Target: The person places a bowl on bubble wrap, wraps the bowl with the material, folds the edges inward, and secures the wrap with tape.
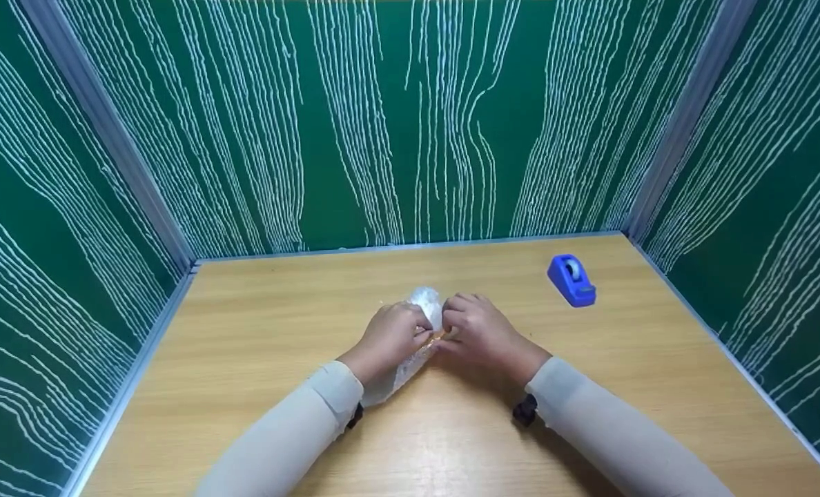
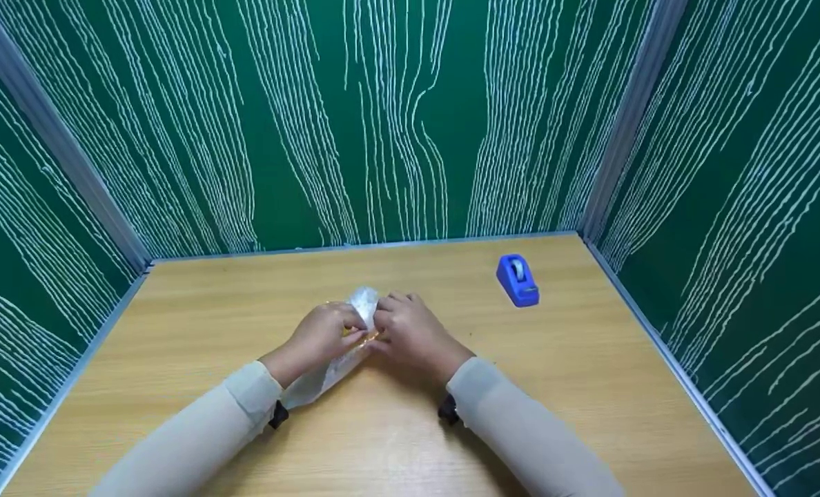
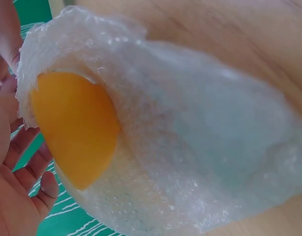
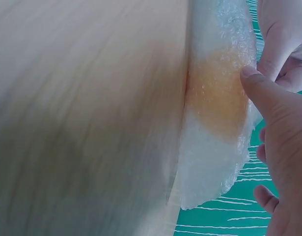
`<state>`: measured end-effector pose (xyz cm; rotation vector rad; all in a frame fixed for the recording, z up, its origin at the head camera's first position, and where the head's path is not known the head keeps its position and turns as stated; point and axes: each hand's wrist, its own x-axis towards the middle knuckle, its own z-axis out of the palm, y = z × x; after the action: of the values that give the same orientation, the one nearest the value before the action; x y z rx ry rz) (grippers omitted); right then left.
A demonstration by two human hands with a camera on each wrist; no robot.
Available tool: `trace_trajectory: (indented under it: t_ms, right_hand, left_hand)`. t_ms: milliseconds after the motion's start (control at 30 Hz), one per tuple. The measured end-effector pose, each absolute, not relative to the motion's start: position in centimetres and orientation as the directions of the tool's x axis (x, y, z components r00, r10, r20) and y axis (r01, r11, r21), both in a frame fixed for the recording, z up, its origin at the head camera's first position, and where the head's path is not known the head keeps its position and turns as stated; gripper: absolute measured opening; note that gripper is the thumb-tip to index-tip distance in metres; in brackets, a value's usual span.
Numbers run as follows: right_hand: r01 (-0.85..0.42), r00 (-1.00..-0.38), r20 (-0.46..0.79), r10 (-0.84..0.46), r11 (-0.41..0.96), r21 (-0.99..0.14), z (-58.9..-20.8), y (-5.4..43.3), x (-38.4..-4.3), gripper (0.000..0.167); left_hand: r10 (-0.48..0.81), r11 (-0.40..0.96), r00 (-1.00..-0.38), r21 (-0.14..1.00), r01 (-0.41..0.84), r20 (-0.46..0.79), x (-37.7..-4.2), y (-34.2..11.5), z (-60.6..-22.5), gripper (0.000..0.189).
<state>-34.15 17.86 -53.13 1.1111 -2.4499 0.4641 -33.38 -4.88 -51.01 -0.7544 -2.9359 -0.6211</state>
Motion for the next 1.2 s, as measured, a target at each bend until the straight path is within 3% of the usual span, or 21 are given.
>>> trace_trajectory:
  t_ms: [300,600,867,1033,1200]
  right_hand:
    - [-0.795,-0.589,0.448,-0.673,0.582,-0.170,-53.0,17.7,-34.0,0.038]
    - [-0.837,-0.495,0.489,-0.718,0.545,-0.048,-53.3,17.5,-34.5,0.030]
    - [-0.802,-0.576,0.404,-0.710,0.587,-0.113,-53.1,17.6,-34.4,0.033]
    - [-0.801,-0.581,0.381,-0.719,0.589,-0.110,-53.0,17.7,-34.4,0.031]
    - [-0.820,-0.554,0.370,-0.746,0.565,-0.089,-52.8,17.8,-34.7,0.026]
  left_hand:
    - [0.452,0.813,-0.882,0.346,0.468,0.132,-33.4,-4.9,-51.3,0.027]
    - [0.453,0.816,-0.882,0.338,0.469,0.128,-33.4,-5.3,-51.3,0.028]
    - [0.420,0.793,-0.902,0.442,0.420,0.102,-33.1,-6.4,-51.3,0.026]
    - [0.401,0.778,-0.913,0.498,0.384,0.077,-33.1,-8.1,-50.9,0.022]
    - [0.435,0.772,-0.895,0.471,0.428,0.099,-33.0,-10.1,-50.3,0.020]
